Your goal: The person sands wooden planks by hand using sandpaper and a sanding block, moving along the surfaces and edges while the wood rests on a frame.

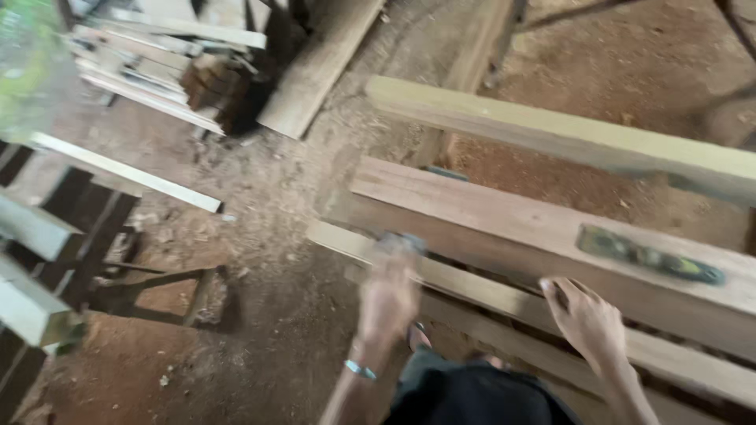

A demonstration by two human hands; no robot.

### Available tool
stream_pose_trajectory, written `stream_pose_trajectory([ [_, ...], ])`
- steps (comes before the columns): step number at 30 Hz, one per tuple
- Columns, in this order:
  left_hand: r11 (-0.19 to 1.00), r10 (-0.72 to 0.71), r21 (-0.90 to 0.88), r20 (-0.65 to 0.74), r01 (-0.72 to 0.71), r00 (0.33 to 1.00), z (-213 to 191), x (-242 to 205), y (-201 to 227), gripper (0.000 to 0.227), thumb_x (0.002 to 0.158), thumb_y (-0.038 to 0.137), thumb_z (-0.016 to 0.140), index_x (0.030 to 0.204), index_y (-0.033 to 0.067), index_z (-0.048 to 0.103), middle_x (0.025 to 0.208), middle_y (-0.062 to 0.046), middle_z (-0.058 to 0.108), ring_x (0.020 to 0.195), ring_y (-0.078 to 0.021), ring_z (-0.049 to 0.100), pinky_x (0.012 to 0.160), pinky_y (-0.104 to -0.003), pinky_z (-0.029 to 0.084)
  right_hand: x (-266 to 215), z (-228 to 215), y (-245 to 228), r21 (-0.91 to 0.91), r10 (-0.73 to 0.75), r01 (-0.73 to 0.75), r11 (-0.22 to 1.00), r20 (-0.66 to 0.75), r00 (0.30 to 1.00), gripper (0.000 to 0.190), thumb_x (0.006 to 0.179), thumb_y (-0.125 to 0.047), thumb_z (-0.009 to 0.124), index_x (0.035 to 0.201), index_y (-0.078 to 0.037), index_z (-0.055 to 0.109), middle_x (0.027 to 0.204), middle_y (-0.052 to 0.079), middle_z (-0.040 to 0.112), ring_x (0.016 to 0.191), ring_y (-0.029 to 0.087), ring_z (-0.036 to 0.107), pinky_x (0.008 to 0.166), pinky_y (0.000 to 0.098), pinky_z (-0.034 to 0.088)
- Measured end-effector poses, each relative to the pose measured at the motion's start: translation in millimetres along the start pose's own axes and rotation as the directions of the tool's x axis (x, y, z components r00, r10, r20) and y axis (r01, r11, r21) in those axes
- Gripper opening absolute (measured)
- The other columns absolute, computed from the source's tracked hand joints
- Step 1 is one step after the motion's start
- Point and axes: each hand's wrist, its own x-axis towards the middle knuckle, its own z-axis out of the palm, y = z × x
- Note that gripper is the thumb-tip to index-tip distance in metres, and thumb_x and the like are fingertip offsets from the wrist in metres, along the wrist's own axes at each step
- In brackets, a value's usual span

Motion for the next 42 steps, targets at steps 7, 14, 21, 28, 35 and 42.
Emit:
stream_pose_trajectory([
  [7,0.948,-0.013,-0.317,0.077,0.036,0.997,-18.2,-7.8,-23.2,0.056,0.103,0.019,0.038,0.158,0.0121,0.043,0.157,-0.002,0.049,0.139,-0.0196,0.050,0.121,-0.036,0.043,-6.3,3.1,8.3,0.020,-0.036,0.037,0.999,-0.043,0.998,0.039,0.103,-0.048,0.048,0.114,-0.021,0.074,0.112,0.003,0.077,0.097,0.031,0.074,0.082,0.0462,0.061],
  [14,0.946,-0.189,-0.279,-0.071,0.162,0.979,-12.7,-4.5,2.2,0.049,0.112,0.021,0.038,0.155,-0.0022,0.038,0.156,-0.021,0.047,0.144,-0.0309,0.047,0.118,-0.036,0.038,-1.4,7.3,7.8,-0.018,-0.005,0.005,1.000,0.016,1.000,0.044,0.106,-0.050,0.045,0.115,-0.018,0.074,0.110,0.006,0.076,0.097,0.033,0.074,0.084,0.0478,0.059],
  [21,0.887,0.320,-0.386,0.118,-0.254,0.940,-6.4,-15.0,0.4,0.054,0.107,0.025,0.043,0.156,0.0029,0.037,0.163,-0.012,0.039,0.151,-0.0261,0.035,0.126,-0.043,0.022,2.3,3.1,2.2,0.008,-0.016,0.017,1.000,-0.025,1.000,0.044,0.105,-0.051,0.045,0.114,-0.019,0.074,0.110,0.006,0.077,0.101,0.030,0.074,0.086,0.0459,0.060],
  [28,0.829,-0.452,-0.417,-0.106,0.374,0.886,-12.2,-4.9,-37.4,0.051,0.113,0.028,0.032,0.158,0.0043,0.033,0.164,-0.011,0.035,0.154,-0.0265,0.031,0.130,-0.040,0.020,-2.2,2.5,9.2,-0.041,0.042,-0.038,0.998,0.096,0.995,0.044,0.106,-0.051,0.042,0.115,-0.023,0.074,0.112,0.002,0.078,0.096,0.027,0.077,0.087,0.0447,0.061],
  [35,0.943,0.314,-0.123,0.038,-0.308,0.949,11.3,-30.0,-20.7,0.056,0.107,0.032,0.035,0.157,0.0063,0.032,0.166,-0.011,0.030,0.154,-0.0228,0.027,0.127,-0.041,0.017,-5.0,3.3,9.3,-0.024,-0.130,0.132,0.991,0.073,0.989,0.052,0.097,-0.060,0.042,0.126,-0.025,0.066,0.130,0.000,0.069,0.115,0.023,0.070,0.096,0.0441,0.059],
  [42,0.990,-0.114,-0.112,-0.307,0.083,0.945,22.8,-17.4,-42.2,0.059,0.105,0.016,0.046,0.161,0.0110,0.030,0.168,-0.013,0.034,0.155,-0.0279,0.033,0.131,-0.045,0.021,0.4,15.8,12.0,-0.264,-0.334,0.411,0.873,0.292,0.897,0.077,0.090,-0.066,0.046,0.152,-0.022,0.034,0.148,0.003,0.050,0.135,0.023,0.052,0.116,0.0422,0.042],
])
